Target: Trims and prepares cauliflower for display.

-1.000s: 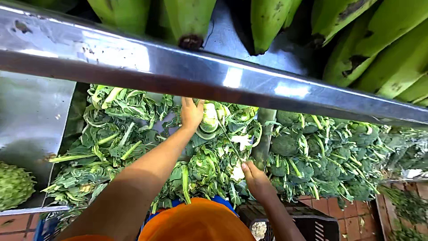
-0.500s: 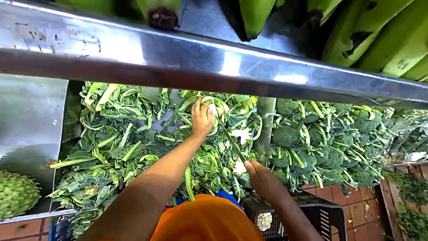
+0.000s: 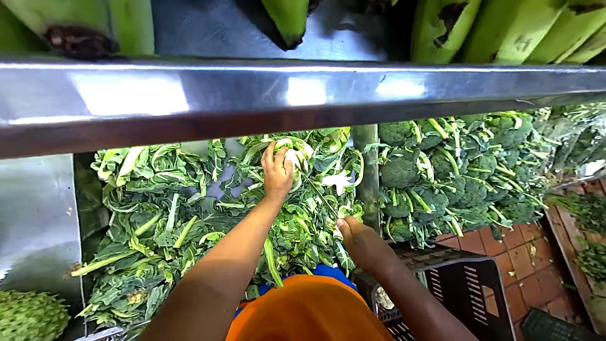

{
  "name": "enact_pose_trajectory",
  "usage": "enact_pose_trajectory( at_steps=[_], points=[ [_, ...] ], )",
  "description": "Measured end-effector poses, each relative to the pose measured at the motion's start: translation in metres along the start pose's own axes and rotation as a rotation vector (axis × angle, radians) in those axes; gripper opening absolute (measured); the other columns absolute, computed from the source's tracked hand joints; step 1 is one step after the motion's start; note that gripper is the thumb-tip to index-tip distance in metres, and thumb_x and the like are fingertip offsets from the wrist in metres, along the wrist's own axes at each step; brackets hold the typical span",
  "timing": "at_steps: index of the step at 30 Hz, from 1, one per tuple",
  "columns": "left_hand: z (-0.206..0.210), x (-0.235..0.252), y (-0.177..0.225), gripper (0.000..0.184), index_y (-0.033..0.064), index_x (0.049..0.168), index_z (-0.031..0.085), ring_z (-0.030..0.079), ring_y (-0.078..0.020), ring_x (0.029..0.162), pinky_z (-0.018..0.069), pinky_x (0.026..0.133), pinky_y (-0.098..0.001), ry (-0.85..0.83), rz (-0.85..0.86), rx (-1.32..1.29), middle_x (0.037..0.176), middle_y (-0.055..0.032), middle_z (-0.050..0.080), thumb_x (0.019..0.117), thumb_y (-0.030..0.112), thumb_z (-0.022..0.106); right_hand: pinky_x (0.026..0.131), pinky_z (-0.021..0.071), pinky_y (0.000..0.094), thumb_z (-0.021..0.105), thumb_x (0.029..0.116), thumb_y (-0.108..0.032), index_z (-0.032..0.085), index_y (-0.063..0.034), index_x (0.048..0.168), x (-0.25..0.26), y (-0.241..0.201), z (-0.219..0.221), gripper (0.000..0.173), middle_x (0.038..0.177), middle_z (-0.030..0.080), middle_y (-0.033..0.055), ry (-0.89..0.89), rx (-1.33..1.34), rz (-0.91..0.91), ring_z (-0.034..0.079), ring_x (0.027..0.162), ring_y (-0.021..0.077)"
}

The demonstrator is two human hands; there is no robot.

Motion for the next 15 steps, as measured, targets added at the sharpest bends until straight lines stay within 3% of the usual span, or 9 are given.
enact_pose_trajectory(
  at_steps=[8, 15],
  points=[
    [-0.002, 0.003, -0.006, 0.042, 0.0101, 0.133, 0.065, 0.035, -0.0330, 0.149, 0.0298, 0.122, -0.0509, 0.011, 0.000, -0.012, 0.161, -0.0137, 0.038, 0.1054, 0.026, 0.037, 0.088, 0.0550, 0.0574, 0.023, 0.1105, -0.050, 0.057, -0.0125, 0.133, 0.026, -0.020, 0.010, 0.056, 0.108, 0.071, 0.0168, 0.047, -0.029, 0.069, 0.069, 0.106, 0.0352],
    [0.001, 0.008, -0.001, 0.041, 0.0105, 0.130, 0.067, 0.038, -0.0328, 0.147, 0.0316, 0.120, -0.0498, 0.017, 0.013, 0.032, 0.159, -0.0136, 0.041, 0.1056, 0.025, 0.038, 0.085, 0.0560, 0.0565, 0.022, 0.1105, -0.050, 0.057, -0.0118, 0.128, 0.029, -0.016, 0.006, 0.055, 0.107, 0.071, 0.0161, 0.058, -0.107, 0.103, 0.070, 0.105, 0.0350]
  ],
)
Point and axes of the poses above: each hand's wrist, its own x-axis towards the middle knuckle, its own z-axis out of the palm, y = z × x, the point moved 7 cm from there along x, towards the middle knuckle
